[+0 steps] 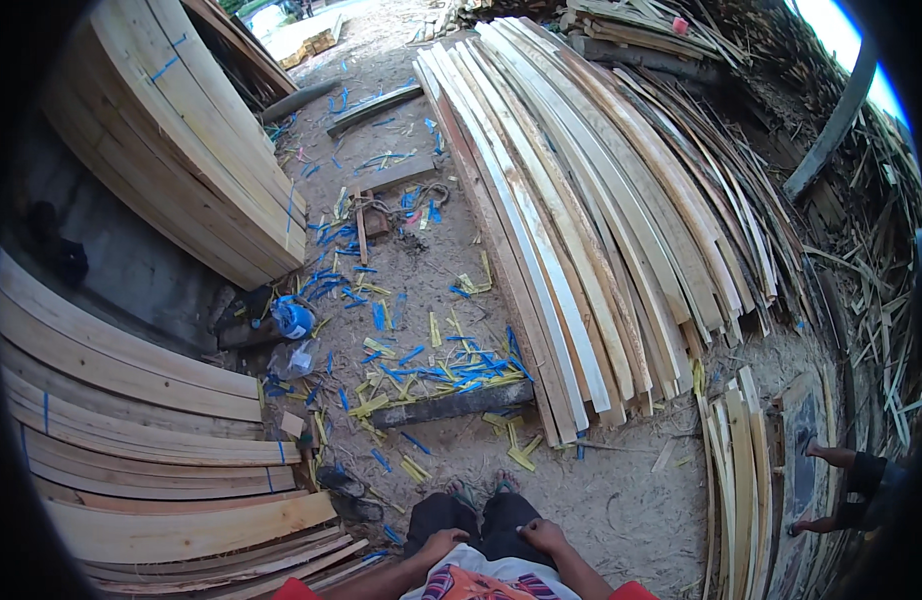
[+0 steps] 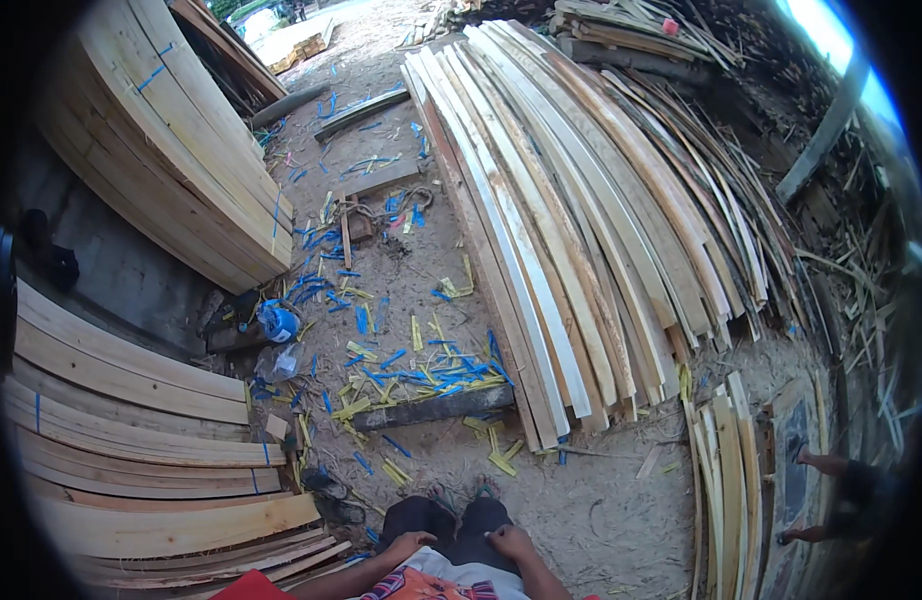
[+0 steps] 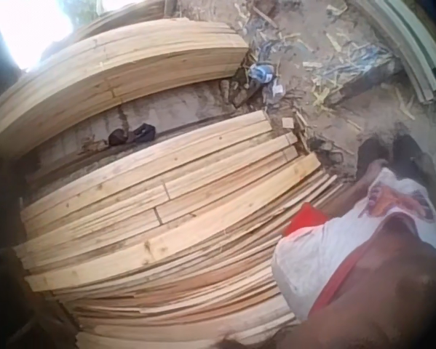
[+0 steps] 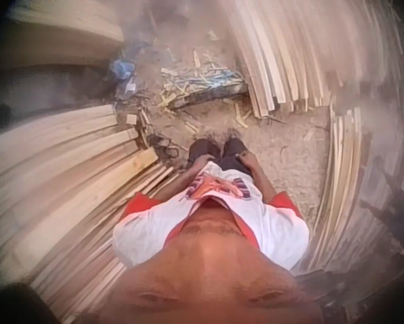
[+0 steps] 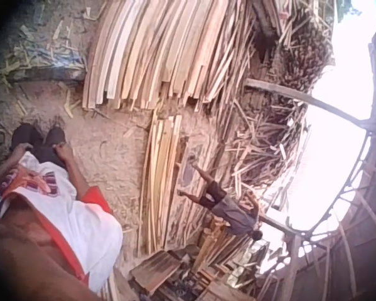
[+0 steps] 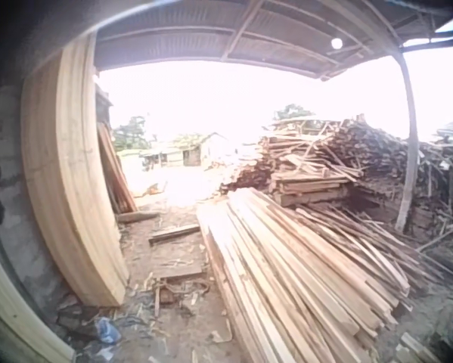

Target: The person sits on the ground in a lumber yard and selects long wooden planks from a pile. They arrange the planks on a wooden support and secure them together using a rope and a wooden toggle, then wrap a blue plastic strap around the bundle to hold it in place.

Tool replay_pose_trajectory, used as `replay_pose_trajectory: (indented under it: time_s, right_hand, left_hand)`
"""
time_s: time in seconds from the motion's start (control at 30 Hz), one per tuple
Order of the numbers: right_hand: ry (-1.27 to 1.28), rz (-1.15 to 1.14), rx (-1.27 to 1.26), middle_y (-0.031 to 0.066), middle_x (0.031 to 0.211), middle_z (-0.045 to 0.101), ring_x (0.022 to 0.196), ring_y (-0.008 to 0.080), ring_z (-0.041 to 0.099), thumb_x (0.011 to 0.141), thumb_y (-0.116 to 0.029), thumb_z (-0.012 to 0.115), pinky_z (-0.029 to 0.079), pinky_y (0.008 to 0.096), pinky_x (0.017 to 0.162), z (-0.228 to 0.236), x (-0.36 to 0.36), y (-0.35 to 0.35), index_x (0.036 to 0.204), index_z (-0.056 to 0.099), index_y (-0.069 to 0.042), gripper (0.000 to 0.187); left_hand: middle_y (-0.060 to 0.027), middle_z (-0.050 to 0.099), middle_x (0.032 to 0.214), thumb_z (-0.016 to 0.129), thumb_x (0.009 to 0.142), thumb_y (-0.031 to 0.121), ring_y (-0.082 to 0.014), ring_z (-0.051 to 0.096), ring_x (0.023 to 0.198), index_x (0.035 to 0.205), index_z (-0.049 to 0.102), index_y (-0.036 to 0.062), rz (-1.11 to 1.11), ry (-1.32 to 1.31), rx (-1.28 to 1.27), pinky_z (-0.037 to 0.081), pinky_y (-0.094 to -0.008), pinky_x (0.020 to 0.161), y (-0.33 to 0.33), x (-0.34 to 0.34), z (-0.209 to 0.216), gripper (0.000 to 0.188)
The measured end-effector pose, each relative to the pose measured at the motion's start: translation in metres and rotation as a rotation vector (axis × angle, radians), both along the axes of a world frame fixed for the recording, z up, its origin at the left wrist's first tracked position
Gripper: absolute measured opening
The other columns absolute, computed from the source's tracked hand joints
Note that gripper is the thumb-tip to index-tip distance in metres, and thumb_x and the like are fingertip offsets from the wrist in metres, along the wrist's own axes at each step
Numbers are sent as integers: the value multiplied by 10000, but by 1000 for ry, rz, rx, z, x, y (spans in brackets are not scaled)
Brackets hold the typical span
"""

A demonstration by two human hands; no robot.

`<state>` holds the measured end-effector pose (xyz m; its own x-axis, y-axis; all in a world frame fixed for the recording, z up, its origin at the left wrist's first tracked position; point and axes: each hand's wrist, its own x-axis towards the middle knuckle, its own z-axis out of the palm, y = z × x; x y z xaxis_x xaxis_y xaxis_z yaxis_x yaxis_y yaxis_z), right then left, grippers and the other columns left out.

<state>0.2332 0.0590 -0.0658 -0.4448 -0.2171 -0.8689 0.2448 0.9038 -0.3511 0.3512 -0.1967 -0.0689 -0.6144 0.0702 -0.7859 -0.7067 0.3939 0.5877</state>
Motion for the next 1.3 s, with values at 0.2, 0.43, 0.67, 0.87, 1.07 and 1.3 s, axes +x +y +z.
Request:
replay_pose_trajectory:
  time_s: [0.2, 0.43, 0.67, 0.87, 1.07, 1.3]
  right_hand:
    - [105, -222, -36, 121, 717, 647, 624, 247, 632, 801, -404, 627, 507, 381, 612, -116, -26, 2, 780, 654, -52, 353]
    - [-95, -1420, -241, 43, 595, 479, 404, 139, 442, 831, -178, 605, 398, 301, 361, -380, -89, 78, 795, 512, -66, 150]
    - [167, -1756, -347, 128, 1087, 575, 981, 273, 559, 780, -396, 709, 488, 429, 751, -519, -160, 96, 1177, 503, -21, 584]
    - [143, -1921, -659, 125, 1227, 543, 1140, 317, 490, 749, -400, 745, 403, 507, 891, -548, -168, 79, 1227, 501, -40, 645]
    - [211, -1811, -713, 65, 975, 624, 804, 222, 593, 714, -395, 768, 474, 368, 608, -530, -151, 95, 1132, 551, -72, 571]
    - [269, -1570, -774, 29, 734, 598, 484, 142, 521, 676, -392, 783, 348, 245, 333, -369, -89, 22, 979, 594, -53, 492]
  left_hand:
    - [-196, 531, 1191, 670, 741, 371, -380, 473, 1151, 1123, 606, 93, -164, 95, -514, 387, -464, 969, -25, -20, -77, 477]
    - [-276, 220, 1422, 708, 733, 388, -488, 290, 1264, 1433, 229, 187, 235, 45, -811, 319, -567, 999, -80, -79, -244, 872]
    - [-258, 248, 1428, 685, 753, 396, -443, 347, 1259, 1408, 303, 154, 341, 270, -965, 321, -513, 1015, -117, -146, -337, 796]
    - [-270, 367, 1362, 669, 771, 370, -420, 354, 1262, 1346, 406, 66, 465, 522, -932, 293, -458, 1050, -159, -113, -383, 702]
    - [-253, 394, 1346, 665, 777, 356, -413, 364, 1253, 1292, 458, 34, 544, 390, -867, 289, -450, 1054, -163, -129, -377, 642]
    - [-126, 644, 980, 627, 832, 422, -245, 617, 923, 1033, 644, 17, 349, 562, -198, 474, -341, 818, -96, -267, -341, 453]
